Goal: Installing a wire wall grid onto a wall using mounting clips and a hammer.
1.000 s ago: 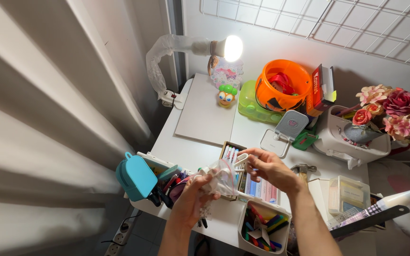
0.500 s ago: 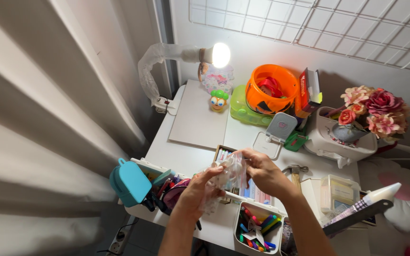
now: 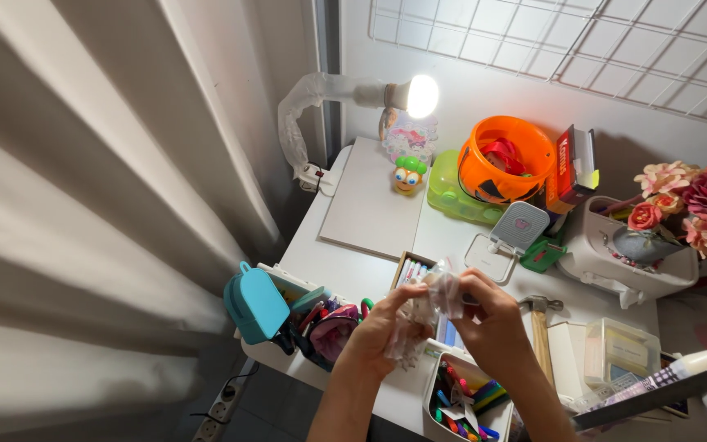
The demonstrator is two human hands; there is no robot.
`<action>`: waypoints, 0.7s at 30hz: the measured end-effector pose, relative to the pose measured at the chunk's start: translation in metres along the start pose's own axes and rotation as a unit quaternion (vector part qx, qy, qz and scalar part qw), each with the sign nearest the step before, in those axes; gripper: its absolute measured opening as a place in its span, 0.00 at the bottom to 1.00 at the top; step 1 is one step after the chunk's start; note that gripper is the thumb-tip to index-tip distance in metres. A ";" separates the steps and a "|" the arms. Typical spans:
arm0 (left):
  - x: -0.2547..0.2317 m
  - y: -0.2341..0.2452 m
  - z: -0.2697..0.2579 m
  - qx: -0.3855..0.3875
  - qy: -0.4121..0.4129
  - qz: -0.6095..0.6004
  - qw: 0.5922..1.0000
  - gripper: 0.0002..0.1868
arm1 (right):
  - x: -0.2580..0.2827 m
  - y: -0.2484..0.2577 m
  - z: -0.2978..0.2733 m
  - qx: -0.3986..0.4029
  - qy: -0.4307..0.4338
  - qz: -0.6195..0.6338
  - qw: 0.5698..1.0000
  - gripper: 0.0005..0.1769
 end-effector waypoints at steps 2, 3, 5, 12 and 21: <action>-0.002 -0.002 -0.002 0.013 0.004 -0.023 1.000 0.22 | 0.021 0.000 0.008 0.004 -0.021 0.022 1.000 0.15; -0.004 -0.004 -0.002 0.023 0.005 -0.046 0.999 0.21 | 0.031 0.000 0.012 0.009 -0.039 0.046 0.998 0.18; -0.003 -0.011 -0.006 0.011 0.008 -0.063 0.998 0.21 | 0.028 0.003 0.012 0.006 -0.046 0.044 0.998 0.19; -0.008 -0.021 -0.015 -0.011 -0.007 -0.105 0.994 0.18 | 0.035 0.011 0.006 -0.083 0.052 -0.039 0.994 0.10; -0.014 -0.019 -0.010 -0.052 -0.059 0.019 0.997 0.16 | 0.013 0.002 0.015 -0.017 0.001 -0.049 0.999 0.10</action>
Point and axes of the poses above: each hand's wrist, its own z-axis towards the middle knuckle, its own y-axis out of the back of the hand, x = y × z, the point moved 6 cm from there along z, towards the middle knuckle, and after that the axes turned 5 degrees about -x, right-handed, at the moved point
